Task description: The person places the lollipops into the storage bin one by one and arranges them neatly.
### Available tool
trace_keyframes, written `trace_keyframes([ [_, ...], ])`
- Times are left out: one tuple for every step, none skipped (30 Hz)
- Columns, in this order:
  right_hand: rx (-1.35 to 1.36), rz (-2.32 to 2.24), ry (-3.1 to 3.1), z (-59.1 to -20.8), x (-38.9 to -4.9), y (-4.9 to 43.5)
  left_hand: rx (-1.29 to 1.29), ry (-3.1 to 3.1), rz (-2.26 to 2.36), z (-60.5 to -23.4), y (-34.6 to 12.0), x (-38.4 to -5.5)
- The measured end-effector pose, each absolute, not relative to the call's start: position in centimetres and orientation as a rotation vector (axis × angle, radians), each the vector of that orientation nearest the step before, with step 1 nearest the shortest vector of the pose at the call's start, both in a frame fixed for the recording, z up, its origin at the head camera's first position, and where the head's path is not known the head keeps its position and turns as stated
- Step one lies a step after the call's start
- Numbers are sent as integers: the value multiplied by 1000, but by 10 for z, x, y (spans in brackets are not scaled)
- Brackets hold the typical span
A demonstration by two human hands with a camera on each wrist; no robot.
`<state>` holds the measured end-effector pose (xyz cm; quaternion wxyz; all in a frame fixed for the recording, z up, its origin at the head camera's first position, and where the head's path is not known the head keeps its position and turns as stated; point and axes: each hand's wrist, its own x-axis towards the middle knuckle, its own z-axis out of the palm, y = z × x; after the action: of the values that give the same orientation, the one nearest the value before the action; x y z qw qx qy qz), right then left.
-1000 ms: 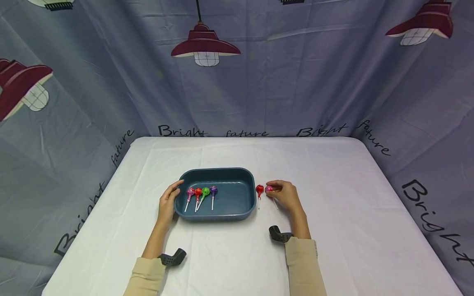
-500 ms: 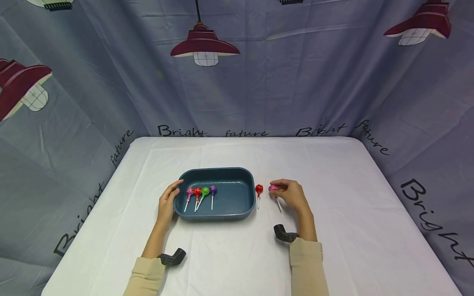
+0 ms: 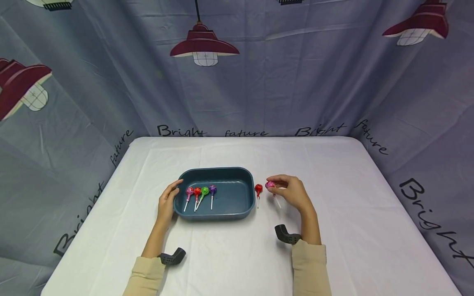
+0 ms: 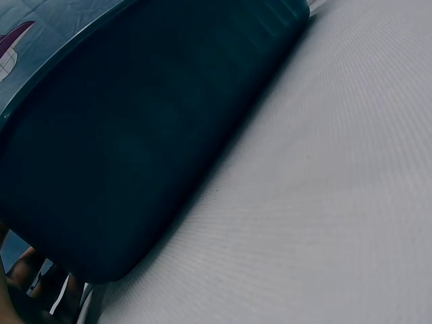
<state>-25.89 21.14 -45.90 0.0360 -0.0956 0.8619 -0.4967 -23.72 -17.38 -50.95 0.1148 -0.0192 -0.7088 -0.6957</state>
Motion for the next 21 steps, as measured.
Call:
trace_keyframes([
  [-308, -1531, 2648, -457, -258, 211, -56, -2078, -2039, -509, -174, -237],
  [-323, -1536, 2650, -455, -258, 210, -58, -2075, -2043, -509, -174, -237],
  [-337, -1543, 2650, -454, -257, 209, -63, -2070, -2048, -509, -174, -237],
  [-352, -1549, 2653, -452, -257, 208, -66, -2067, -2049, -510, -174, -237],
  [-365, -1558, 2652, -451, -256, 207, -68, -2065, -2051, -510, -174, -237],
  [-375, -1570, 2650, -449, -256, 205, -70, -2063, -2052, -510, -174, -236],
  [-380, -1581, 2649, -448, -256, 204, -68, -2065, -2051, -510, -174, -237],
  [-382, -1587, 2650, -446, -256, 203, -68, -2066, -2052, -510, -174, -237],
  [-384, -1596, 2650, -445, -256, 202, -66, -2068, -2049, -510, -174, -237],
  [-383, -1607, 2649, -444, -256, 201, -63, -2070, -2047, -510, -174, -237],
  [-383, -1618, 2646, -443, -256, 200, -63, -2071, -2046, -510, -174, -237],
  [-384, -1625, 2647, -443, -256, 198, -62, -2072, -2045, -510, -174, -237],
  [-386, -1637, 2643, -442, -257, 197, -60, -2073, -2043, -510, -174, -237],
  [-387, -1655, 2632, -442, -257, 196, -61, -2070, -2043, -510, -174, -237],
  [-389, -1672, 2623, -442, -257, 194, -62, -2068, -2043, -510, -174, -237],
  [-388, -1690, 2615, -442, -258, 193, -63, -2066, -2044, -510, -174, -237],
  [-387, -1703, 2608, -441, -258, 191, -61, -2067, -2043, -510, -174, -237],
  [-386, -1713, 2606, -441, -259, 189, -62, -2066, -2044, -510, -174, -237],
  [-385, -1725, 2599, -440, -259, 186, -64, -2064, -2043, -510, -174, -237],
  [-383, -1738, 2593, -439, -258, 184, -64, -2064, -2045, -510, -174, -237],
  [-382, -1746, 2591, -437, -258, 181, -65, -2063, -2045, -510, -174, -237],
])
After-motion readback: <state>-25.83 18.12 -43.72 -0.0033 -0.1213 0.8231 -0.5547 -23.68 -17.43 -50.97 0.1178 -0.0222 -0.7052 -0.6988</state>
